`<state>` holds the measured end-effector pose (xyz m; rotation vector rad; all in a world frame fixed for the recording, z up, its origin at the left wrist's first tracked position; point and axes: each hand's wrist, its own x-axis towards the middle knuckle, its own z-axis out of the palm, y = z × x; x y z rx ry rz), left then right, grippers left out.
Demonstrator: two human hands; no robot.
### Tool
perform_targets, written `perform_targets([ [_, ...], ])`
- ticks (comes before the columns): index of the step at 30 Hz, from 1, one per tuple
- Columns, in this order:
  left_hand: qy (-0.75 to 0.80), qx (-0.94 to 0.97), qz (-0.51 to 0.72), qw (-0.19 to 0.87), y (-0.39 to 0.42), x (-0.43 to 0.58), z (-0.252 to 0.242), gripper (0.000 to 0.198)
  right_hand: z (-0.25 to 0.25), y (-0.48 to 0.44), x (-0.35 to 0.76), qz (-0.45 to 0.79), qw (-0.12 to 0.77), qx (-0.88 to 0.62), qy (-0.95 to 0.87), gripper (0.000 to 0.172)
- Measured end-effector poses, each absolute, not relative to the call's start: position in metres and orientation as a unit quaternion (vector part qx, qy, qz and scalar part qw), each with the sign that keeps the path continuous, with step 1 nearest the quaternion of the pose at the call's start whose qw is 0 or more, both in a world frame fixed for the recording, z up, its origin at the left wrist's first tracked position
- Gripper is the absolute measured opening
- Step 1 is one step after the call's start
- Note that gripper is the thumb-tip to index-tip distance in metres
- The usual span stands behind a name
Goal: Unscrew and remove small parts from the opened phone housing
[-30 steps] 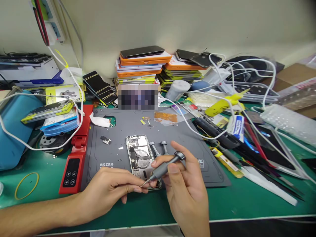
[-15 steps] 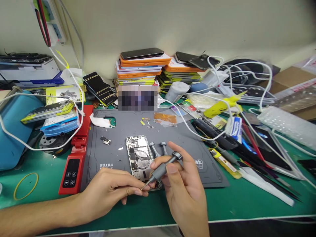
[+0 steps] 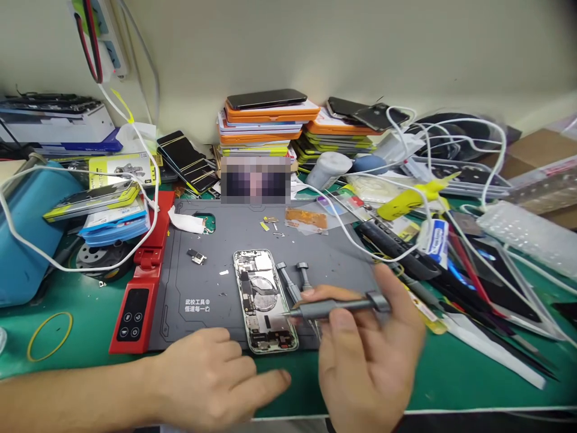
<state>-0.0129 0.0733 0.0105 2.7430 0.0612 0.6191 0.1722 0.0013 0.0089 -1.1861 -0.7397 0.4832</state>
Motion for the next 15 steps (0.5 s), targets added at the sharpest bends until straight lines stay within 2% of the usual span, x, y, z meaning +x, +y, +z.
perform_targets([
  [2, 0.004, 0.970, 0.211, 0.124, 0.071, -0.012, 0.008, 0.030, 0.005, 0.002, 0.169, 0.122, 0.709, -0.560, -0.411, 0.051],
  [4, 0.014, 0.970, 0.214, 0.115, 0.069, -0.012, 0.006, 0.026, 0.002, 0.003, 0.168, 0.070, 0.673, -0.566, -0.471, 0.045],
  [7, 0.016, 0.972, 0.210, 0.107, 0.069, -0.011, 0.003, 0.024, -0.003, 0.008, 0.169, 0.081, 0.633, -0.566, -0.522, 0.039],
  [15, 0.012, 0.970, 0.228, 0.082, 0.068, -0.010, -0.002, 0.030, -0.010, 0.013, 0.170, 0.038, 0.566, -0.533, -0.628, 0.042],
])
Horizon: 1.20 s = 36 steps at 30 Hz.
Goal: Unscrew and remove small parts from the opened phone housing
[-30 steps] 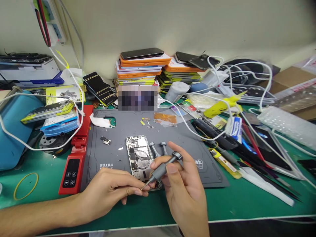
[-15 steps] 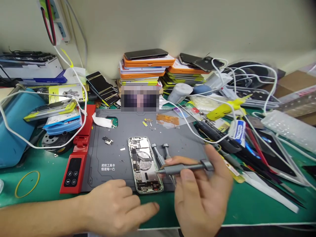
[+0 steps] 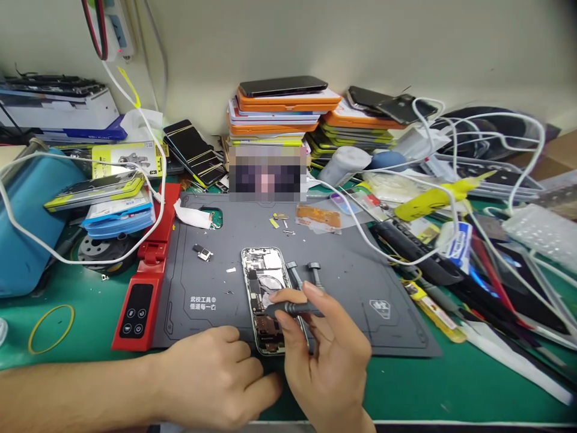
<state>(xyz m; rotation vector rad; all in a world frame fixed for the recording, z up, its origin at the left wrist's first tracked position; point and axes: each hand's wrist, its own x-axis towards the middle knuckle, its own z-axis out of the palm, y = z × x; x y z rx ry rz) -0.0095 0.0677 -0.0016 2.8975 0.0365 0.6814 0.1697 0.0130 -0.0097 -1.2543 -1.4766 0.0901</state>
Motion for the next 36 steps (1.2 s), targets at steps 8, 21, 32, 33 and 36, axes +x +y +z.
perform_targets([
  [8, 0.012, 0.972, 0.219, 0.088, 0.068, -0.010, -0.001, 0.032, -0.010, 0.014, 0.170, 0.033, 0.549, -0.536, -0.640, 0.045],
  [21, 0.014, 0.970, 0.229, 0.080, 0.068, -0.009, -0.003, 0.034, -0.011, 0.007, 0.178, 0.038, 0.495, -0.490, -0.716, 0.074],
  [32, 0.017, 0.964, 0.256, 0.077, 0.067, -0.008, -0.006, 0.034, -0.003, 0.014, 0.174, 0.028, 0.518, -0.469, -0.715, 0.073],
  [33, 0.018, 0.963, 0.256, 0.077, 0.067, -0.008, -0.006, 0.034, -0.002, 0.014, 0.174, 0.018, 0.515, -0.472, -0.715, 0.071],
  [36, 0.021, 0.965, 0.250, 0.078, 0.066, -0.009, -0.007, 0.032, 0.000, 0.012, 0.175, -0.001, 0.509, -0.465, -0.724, 0.069],
])
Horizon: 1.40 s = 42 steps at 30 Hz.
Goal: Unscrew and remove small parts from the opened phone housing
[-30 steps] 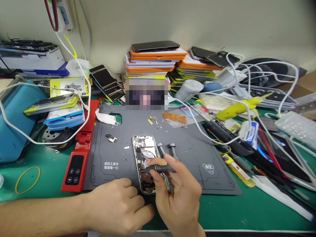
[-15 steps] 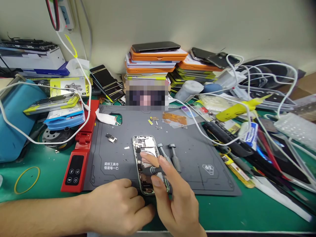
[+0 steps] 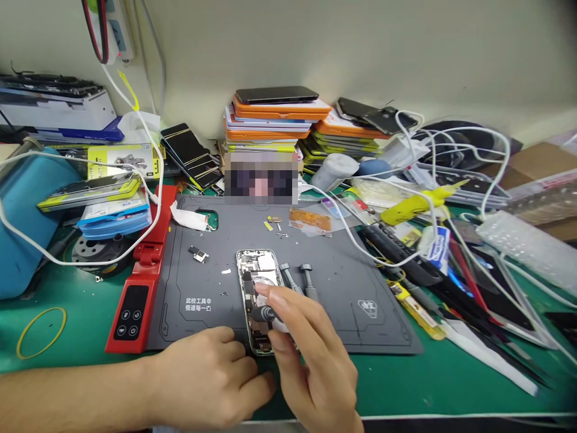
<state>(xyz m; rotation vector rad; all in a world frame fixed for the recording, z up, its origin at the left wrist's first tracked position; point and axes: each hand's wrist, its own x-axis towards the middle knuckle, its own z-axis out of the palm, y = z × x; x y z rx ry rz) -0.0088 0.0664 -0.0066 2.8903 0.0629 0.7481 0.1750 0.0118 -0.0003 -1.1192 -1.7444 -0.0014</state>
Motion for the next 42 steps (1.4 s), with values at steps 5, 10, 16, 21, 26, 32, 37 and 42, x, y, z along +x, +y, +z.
perform_targets([
  [5, 0.016, 0.973, 0.217, 0.072, 0.0670, -0.0102, -0.0060, 0.017, -0.0023, 0.0043, 0.1770, -0.064, 0.513, -0.506, -0.691, 0.068],
  [10, 0.017, 0.977, 0.199, 0.070, 0.0663, -0.0123, -0.0061, 0.008, -0.0056, 0.0027, 0.1780, 0.000, 0.529, -0.482, -0.699, 0.075],
  [16, 0.017, 0.977, 0.200, 0.069, 0.0656, -0.0130, -0.0093, 0.011, -0.0084, 0.0043, 0.1777, -0.013, 0.525, -0.464, -0.713, 0.074],
  [21, 0.017, 0.973, 0.221, 0.060, 0.0653, -0.0113, -0.0109, 0.017, -0.0068, 0.0044, 0.1779, -0.035, 0.513, -0.473, -0.715, 0.075],
  [26, 0.015, 0.975, 0.215, 0.059, 0.0653, -0.0109, -0.0103, 0.015, -0.0032, 0.0058, 0.1761, -0.046, 0.519, -0.486, -0.702, 0.073],
  [32, 0.012, 0.974, 0.219, 0.066, 0.0651, -0.0108, -0.0128, 0.020, -0.0031, 0.0064, 0.1761, 0.030, 0.517, -0.424, -0.743, 0.071],
  [37, 0.012, 0.978, 0.198, 0.062, 0.0647, -0.0113, -0.0100, 0.016, -0.0032, 0.0046, 0.1761, -0.011, 0.528, -0.474, -0.705, 0.056],
  [42, 0.016, 0.974, 0.218, 0.059, 0.0660, -0.0109, -0.0058, 0.017, -0.0030, 0.0032, 0.1738, -0.007, 0.525, -0.494, -0.693, 0.066],
])
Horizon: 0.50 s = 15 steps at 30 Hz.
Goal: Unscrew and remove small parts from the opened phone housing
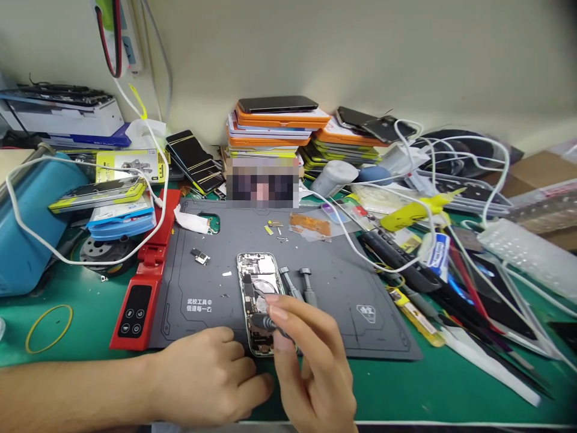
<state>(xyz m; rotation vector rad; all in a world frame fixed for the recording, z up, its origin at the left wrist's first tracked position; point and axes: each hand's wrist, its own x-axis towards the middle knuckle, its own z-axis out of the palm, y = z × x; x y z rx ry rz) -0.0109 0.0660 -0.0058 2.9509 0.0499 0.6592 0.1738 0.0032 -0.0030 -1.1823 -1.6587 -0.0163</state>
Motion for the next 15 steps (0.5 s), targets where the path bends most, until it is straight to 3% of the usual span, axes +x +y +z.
perform_targets([
  [15, 0.010, 0.975, 0.215, 0.052, 0.0657, -0.0108, -0.0083, 0.015, -0.0061, 0.0027, 0.1747, -0.018, 0.518, -0.489, -0.702, 0.077],
])
